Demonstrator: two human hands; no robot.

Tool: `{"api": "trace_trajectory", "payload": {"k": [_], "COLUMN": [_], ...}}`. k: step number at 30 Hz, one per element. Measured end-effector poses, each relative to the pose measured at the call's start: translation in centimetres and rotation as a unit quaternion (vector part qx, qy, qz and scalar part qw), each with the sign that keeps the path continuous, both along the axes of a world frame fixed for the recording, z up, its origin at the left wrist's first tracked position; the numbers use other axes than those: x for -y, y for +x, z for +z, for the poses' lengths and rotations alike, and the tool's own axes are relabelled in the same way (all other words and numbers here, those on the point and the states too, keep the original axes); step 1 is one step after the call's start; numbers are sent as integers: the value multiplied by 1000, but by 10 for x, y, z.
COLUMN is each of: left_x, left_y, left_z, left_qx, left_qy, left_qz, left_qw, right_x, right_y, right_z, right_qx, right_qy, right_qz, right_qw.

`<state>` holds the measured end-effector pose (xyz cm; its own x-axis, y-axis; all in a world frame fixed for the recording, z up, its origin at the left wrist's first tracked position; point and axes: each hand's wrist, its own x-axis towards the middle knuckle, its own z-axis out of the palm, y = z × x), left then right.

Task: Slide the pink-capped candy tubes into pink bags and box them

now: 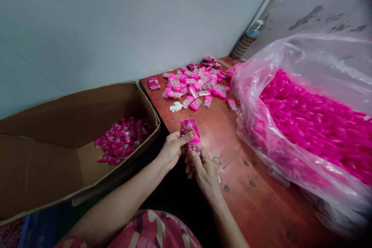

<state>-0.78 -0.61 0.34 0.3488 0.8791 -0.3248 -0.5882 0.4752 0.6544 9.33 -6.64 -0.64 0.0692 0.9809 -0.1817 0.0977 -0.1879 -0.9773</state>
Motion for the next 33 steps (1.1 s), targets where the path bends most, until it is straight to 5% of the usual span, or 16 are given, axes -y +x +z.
{"api": "trace_trajectory", "payload": {"k": [4, 10, 14, 20, 25, 30, 33], "left_x": [-1, -1, 2, 7, 10, 13, 19], "left_y": [0, 0, 2, 5, 1, -6, -3], "left_z": [-1, -2, -2, 2, 0, 2, 2], "left_qx": [-11, -80, -117, -95, -102, -47, -29], "left_qy": [4, 49, 72, 54, 42, 4, 5], "left_qz": [-55, -55, -59, -57, -95, -19, -47], "left_qw": [998, 994, 989, 992, 989, 999, 998], "right_x": [0, -1, -2, -6, -4, 5, 2], "right_y": [1, 1, -1, 3, 5, 8, 8], "right_z": [-2, 1, 6, 2, -1, -1, -2], "right_qx": [37, -124, -25, -161, -89, -200, -217], "right_qy": [22, -32, 1, -42, -6, -3, -3], "right_qz": [-22, 22, -35, 24, 8, 34, 8], "right_qw": [999, 991, 999, 986, 996, 979, 976]}}
